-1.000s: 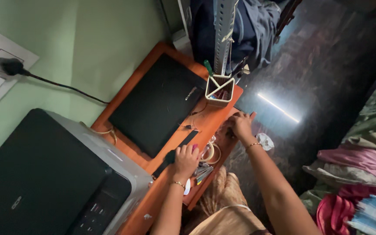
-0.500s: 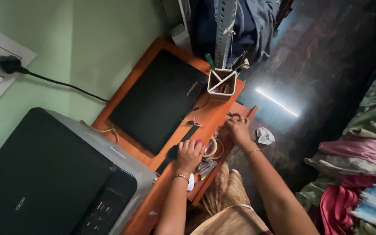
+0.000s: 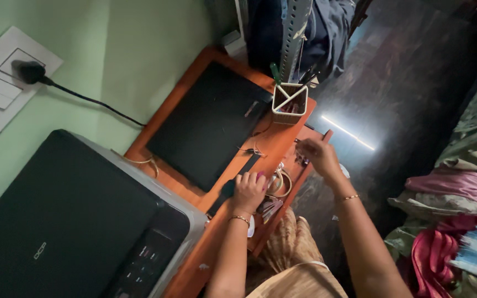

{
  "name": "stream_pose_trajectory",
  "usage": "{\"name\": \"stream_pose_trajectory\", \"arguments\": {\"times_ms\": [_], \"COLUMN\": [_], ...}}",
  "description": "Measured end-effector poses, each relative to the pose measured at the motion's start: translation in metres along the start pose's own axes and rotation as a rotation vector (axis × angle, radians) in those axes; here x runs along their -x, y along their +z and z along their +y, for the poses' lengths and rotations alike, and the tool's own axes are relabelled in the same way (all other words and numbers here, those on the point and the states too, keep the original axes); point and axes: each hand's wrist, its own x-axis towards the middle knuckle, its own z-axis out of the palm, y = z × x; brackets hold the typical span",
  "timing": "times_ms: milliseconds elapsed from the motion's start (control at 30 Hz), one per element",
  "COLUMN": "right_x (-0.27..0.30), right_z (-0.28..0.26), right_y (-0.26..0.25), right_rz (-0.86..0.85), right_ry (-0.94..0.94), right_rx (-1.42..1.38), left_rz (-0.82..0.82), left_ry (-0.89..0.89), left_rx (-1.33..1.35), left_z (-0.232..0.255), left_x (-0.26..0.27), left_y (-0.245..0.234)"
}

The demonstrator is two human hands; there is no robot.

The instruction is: The person organizes small items on a wooden desk next to a printer. They handle a pen, tape roll, stapler, and a small packet, moving them around and placing them into a pen holder. The person also wipes the desk surface with a cloth.

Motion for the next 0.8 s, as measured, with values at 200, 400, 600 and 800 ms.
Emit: {"name": "stream_pose_trajectory", "arguments": {"times_ms": [200,400,600,800], "right_x": [-0.026,-0.062,-0.057,-0.024], "right_z": [-0.035,-0.025,0.008,0.055], "right_y": [0.019,0.068,0.075,0.05], "right_rz": [0.003,-0.028,-0.034,0.056], "right_ry": [-0.174,-0.185,-0.385,0.172], "right_rx": [0.104,0.252,0.118,0.111], "left_rz": [0.055,0.033,0.08,-0.007], "left_ry": [0.011,0.008,0.034,0.02], "left_rx": [0.068,0.061,0.078,0.011], "left_z": [-0.004,-0.002,-0.006,-0.004], "left_x": [0.002,0.0,0.002,0.0], "left_y": [0.006,-0.004,-0.002,-0.004]}}
